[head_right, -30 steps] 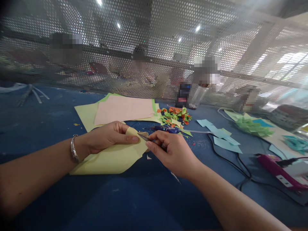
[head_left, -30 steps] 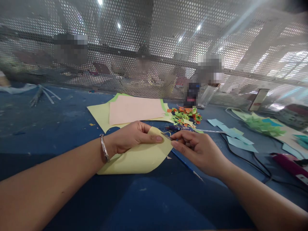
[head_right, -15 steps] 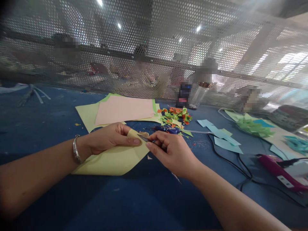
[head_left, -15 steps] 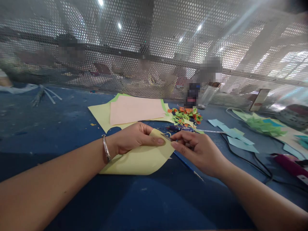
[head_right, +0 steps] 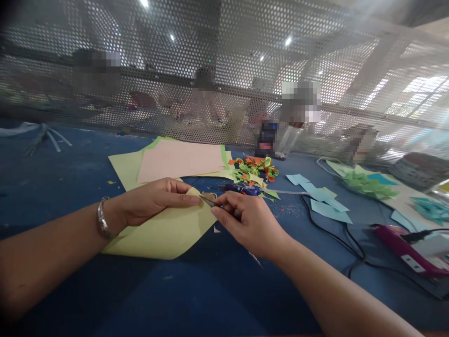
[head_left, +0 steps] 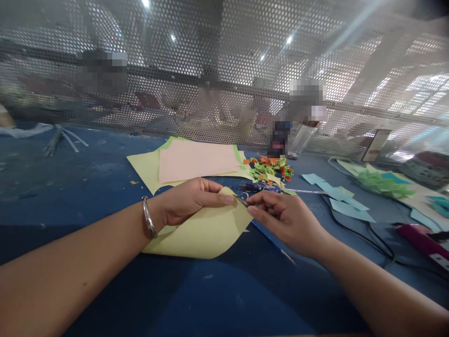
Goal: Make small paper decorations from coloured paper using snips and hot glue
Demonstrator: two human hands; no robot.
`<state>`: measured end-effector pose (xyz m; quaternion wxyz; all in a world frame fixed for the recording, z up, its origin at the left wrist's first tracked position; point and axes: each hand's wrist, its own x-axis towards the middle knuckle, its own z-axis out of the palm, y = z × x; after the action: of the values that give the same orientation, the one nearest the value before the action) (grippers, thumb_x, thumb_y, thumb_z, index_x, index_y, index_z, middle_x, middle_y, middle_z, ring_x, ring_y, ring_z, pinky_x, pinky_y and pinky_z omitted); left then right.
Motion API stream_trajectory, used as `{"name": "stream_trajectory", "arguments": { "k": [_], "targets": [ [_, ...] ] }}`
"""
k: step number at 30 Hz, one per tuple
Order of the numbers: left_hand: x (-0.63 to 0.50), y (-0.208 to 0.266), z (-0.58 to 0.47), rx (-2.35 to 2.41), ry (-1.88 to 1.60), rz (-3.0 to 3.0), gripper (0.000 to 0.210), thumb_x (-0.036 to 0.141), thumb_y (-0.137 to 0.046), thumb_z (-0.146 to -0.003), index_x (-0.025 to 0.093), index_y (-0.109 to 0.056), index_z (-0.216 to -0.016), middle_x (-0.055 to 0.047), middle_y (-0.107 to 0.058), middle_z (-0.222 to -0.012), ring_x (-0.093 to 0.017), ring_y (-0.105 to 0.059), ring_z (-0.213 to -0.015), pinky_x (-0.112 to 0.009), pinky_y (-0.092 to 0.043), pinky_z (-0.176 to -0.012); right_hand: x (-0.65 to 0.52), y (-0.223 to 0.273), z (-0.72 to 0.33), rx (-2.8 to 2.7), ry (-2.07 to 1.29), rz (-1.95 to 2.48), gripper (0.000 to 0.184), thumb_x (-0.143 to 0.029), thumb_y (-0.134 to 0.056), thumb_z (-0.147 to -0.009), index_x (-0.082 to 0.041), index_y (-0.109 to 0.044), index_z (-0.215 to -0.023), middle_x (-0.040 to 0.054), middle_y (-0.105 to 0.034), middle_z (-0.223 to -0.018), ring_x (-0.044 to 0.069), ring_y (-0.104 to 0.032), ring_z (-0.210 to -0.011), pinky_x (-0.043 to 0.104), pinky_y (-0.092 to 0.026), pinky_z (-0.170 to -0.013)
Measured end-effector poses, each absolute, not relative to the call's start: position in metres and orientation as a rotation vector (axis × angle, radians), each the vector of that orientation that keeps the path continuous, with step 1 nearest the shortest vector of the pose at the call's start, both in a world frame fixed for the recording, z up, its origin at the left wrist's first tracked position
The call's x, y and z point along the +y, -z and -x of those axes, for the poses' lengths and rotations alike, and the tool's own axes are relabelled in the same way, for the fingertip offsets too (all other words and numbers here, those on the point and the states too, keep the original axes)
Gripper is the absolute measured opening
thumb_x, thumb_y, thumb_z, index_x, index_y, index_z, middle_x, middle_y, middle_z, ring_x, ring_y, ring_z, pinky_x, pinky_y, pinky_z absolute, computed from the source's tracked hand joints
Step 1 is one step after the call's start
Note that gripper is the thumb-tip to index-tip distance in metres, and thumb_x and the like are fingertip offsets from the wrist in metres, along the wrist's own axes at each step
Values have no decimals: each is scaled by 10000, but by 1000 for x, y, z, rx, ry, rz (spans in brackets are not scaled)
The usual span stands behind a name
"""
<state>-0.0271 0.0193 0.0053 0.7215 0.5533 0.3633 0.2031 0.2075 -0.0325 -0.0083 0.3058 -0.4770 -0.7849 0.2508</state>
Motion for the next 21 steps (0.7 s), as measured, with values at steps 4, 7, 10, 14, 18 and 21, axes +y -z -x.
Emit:
{"name": "stream_trajectory", "arguments": {
  "k": [4,7,10,14,18,21],
  "targets": [
    [19,-6,26,809,-449,-1247,179,314,-771,-819,138,-766,-851,-53,-751,-775,-106,-661,-620,-193,-491,-584,-33,8,-207,-2078,-685,1264,278,-435,-551,-953,-185,-661,-1003,-23,-556,-659,100,-445,-522,229,-336,-472],
    [19,-5,24,818,-449,-1266,176,314,-763,-831,138,-767,-832,-41,-742,-741,-90,-641,-591,-174,-470,-550,-33,7,-207,-2074,-689,1267,275,-433,-552,-952,-184,-661,-996,-25,-548,-649,102,-446,-520,232,-336,-473],
    [20,-5,24,817,-453,-1280,180,315,-761,-835,136,-763,-815,-28,-732,-709,-79,-626,-565,-164,-458,-530,-33,7,-207,-2076,-693,1271,272,-427,-548,-954,-183,-662,-994,-21,-564,-658,100,-448,-519,234,-335,-476],
    [21,-5,24,808,-438,-1264,182,322,-754,-844,141,-766,-850,-29,-744,-733,-83,-637,-579,-171,-473,-550,-32,6,-206,-2072,-699,1260,268,-419,-553,-949,-177,-663,-988,-23,-564,-654,97,-441,-510,232,-329,-467],
    [21,-4,24,794,-427,-1251,167,308,-775,-820,149,-778,-871,-41,-756,-772,-96,-647,-613,-185,-480,-578,-32,6,-205,-2066,-711,1237,252,-399,-565,-941,-170,-666,-974,-29,-547,-637,94,-447,-513,222,-337,-463],
    [21,-3,24,774,-413,-1249,163,308,-778,-815,157,-783,-879,-39,-759,-777,-99,-647,-622,-187,-473,-579,-32,8,-206,-2075,-708,1224,247,-391,-564,-943,-173,-670,-986,-26,-565,-651,94,-456,-520,220,-351,-470]
  ]
}}
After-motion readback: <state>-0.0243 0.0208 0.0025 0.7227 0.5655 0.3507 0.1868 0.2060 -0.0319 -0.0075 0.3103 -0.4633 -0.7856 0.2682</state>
